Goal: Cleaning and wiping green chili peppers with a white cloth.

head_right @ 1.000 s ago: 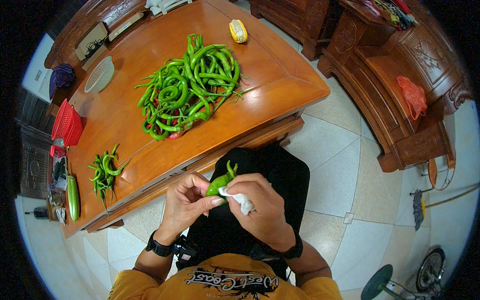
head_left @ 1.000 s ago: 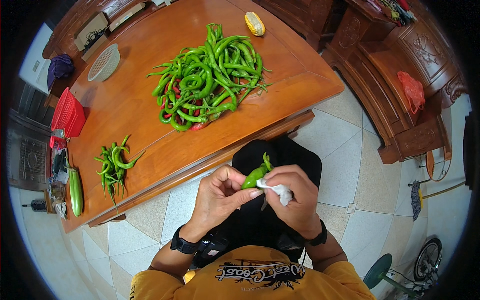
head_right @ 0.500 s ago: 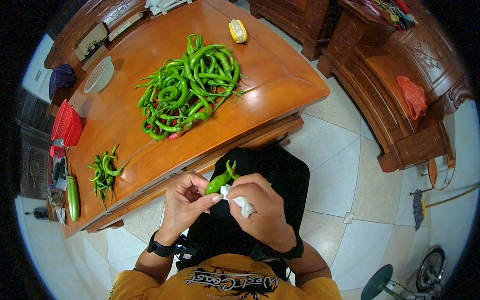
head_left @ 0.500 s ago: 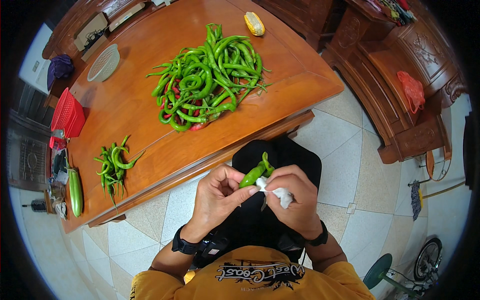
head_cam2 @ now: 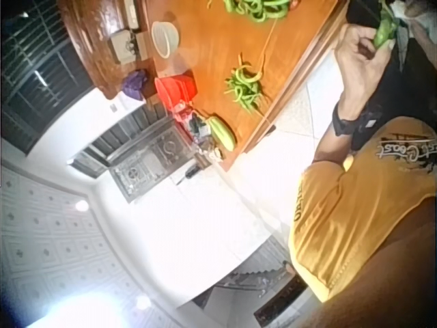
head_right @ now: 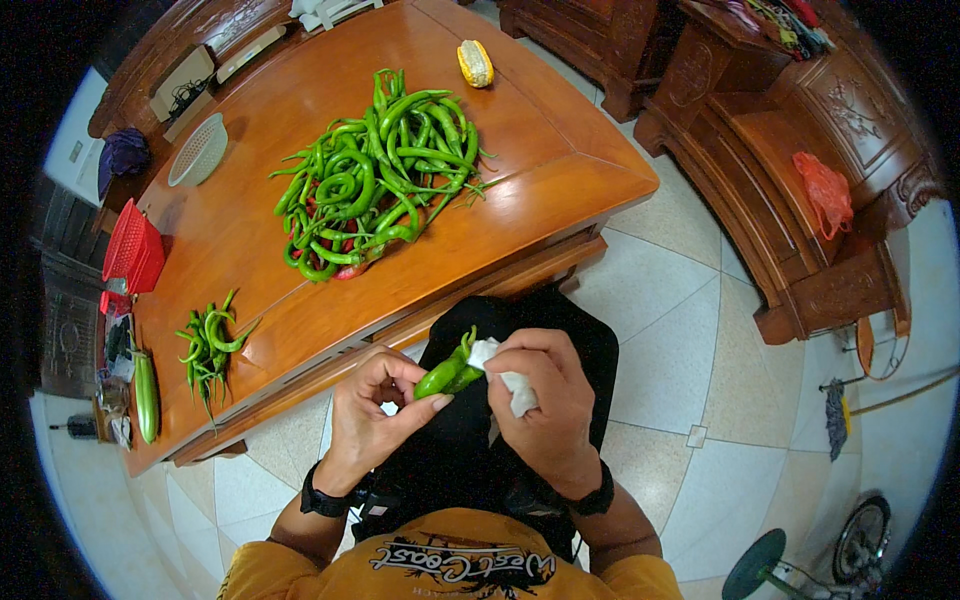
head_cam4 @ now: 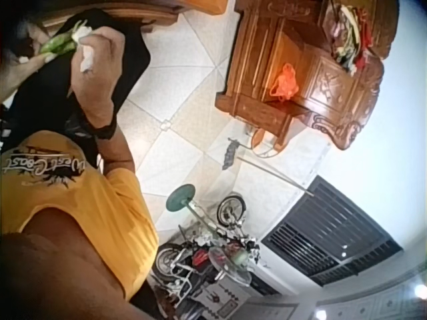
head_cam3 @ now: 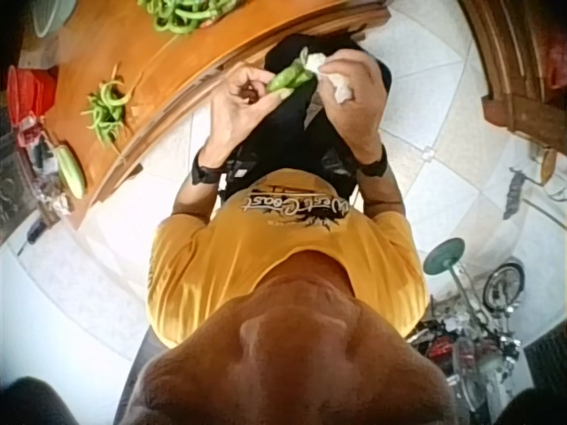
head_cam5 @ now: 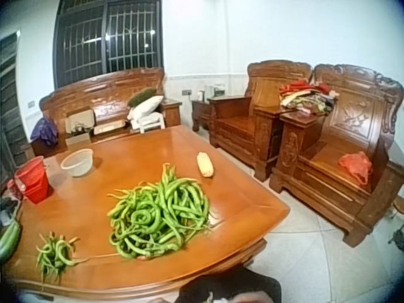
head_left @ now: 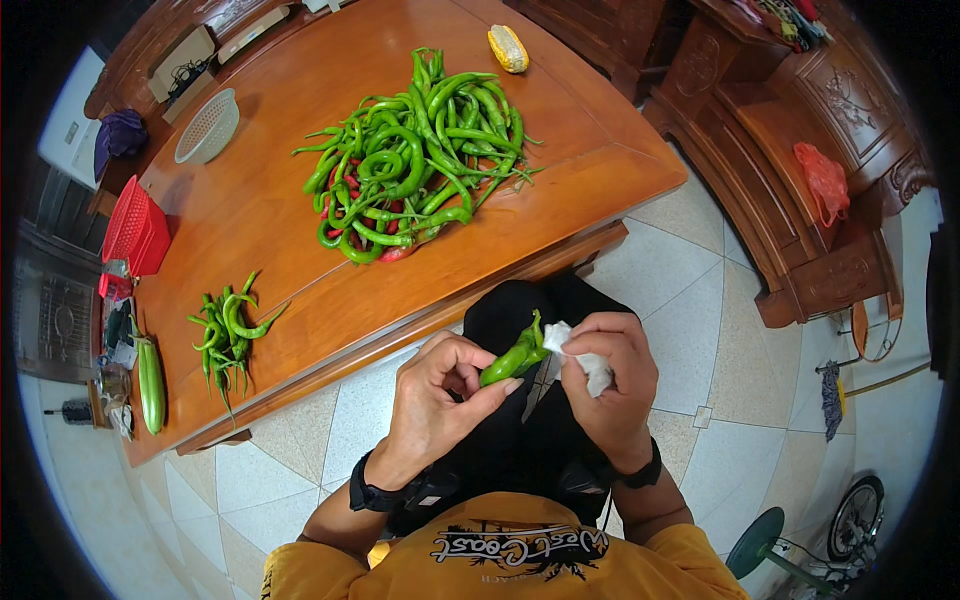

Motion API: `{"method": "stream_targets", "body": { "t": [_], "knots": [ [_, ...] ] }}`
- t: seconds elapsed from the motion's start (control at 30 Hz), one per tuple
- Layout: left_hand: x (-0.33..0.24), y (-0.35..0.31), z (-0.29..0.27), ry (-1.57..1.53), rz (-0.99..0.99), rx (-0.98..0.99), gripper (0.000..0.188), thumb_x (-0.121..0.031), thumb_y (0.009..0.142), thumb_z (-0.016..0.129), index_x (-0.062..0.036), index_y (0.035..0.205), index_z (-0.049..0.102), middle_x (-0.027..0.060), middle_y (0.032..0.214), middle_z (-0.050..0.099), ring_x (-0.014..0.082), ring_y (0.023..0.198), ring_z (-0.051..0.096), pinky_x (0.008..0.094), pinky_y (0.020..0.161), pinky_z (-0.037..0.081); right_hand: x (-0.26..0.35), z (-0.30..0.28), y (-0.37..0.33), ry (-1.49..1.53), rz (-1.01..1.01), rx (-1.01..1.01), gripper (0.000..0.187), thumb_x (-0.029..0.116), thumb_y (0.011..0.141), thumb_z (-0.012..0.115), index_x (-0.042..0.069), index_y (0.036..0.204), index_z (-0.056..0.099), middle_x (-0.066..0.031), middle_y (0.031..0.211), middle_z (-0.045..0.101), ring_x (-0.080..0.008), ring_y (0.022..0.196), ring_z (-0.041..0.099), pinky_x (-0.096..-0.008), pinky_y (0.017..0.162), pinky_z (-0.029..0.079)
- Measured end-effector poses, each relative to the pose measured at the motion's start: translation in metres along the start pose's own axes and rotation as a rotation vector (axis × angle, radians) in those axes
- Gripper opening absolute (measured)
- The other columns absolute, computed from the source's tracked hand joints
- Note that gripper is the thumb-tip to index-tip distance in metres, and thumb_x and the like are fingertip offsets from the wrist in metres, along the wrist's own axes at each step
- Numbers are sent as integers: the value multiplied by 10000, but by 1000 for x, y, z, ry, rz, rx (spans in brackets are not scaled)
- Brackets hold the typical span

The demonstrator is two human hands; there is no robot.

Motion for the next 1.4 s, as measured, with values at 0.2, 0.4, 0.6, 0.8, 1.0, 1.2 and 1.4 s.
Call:
{"method": "stream_targets", "body": {
  "t": [0.2,0.4,0.6,0.8,1.0,1.2,1.4],
  "knots": [
    [-7,1,3,-5,30,30,172,2,714,753,-4,826,623,9,796,532,6,585,460,155,508,385,-6,0,0,76,53,4,290,-80,693,643,47,949,590,-112,966,591,-251,830,600,-311,731,489],
    [-10,1,2,-156,-19,81,197,34,722,729,-14,864,601,3,820,557,8,615,484,159,561,421,-16,5,-3,120,105,81,244,-67,736,624,31,957,596,-127,985,605,-250,853,613,-306,750,487],
    [-5,2,-1,-192,-80,64,201,35,737,718,-22,881,590,-39,715,545,1,613,488,146,563,405,-11,-3,-2,108,99,14,230,-67,735,631,26,943,600,-124,975,606,-239,839,613,-300,740,487],
    [0,2,2,-248,-138,68,192,30,758,709,-13,894,580,-18,733,575,10,604,507,144,558,417,-1,4,-2,124,40,38,234,-62,725,655,26,933,598,-120,975,589,-229,830,610,-294,717,491],
    [6,4,-4,-448,-208,43,205,20,792,686,9,943,548,38,761,608,49,621,568,179,527,488,1,14,-4,131,40,128,234,-77,714,648,26,917,595,-105,950,578,-231,824,605,-296,715,492],
    [10,5,-3,-537,-218,47,194,-7,815,673,-6,953,537,49,778,611,74,608,572,198,537,503,11,36,-12,198,20,284,260,-86,690,659,34,913,600,-104,944,575,-246,810,605,-294,700,493],
    [11,2,5,-565,-235,84,214,-53,828,677,0,975,531,60,815,617,86,665,587,204,565,513,17,40,-12,267,12,283,269,-81,679,673,35,912,605,-99,946,577,-246,811,606,-298,694,493]
  ]
}}
Point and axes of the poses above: each hand's wrist, its own y-axis towards the middle knuckle, its own z-axis out of the palm, x = y × z, the point moved 10 cm from there along y, towards the middle knuckle
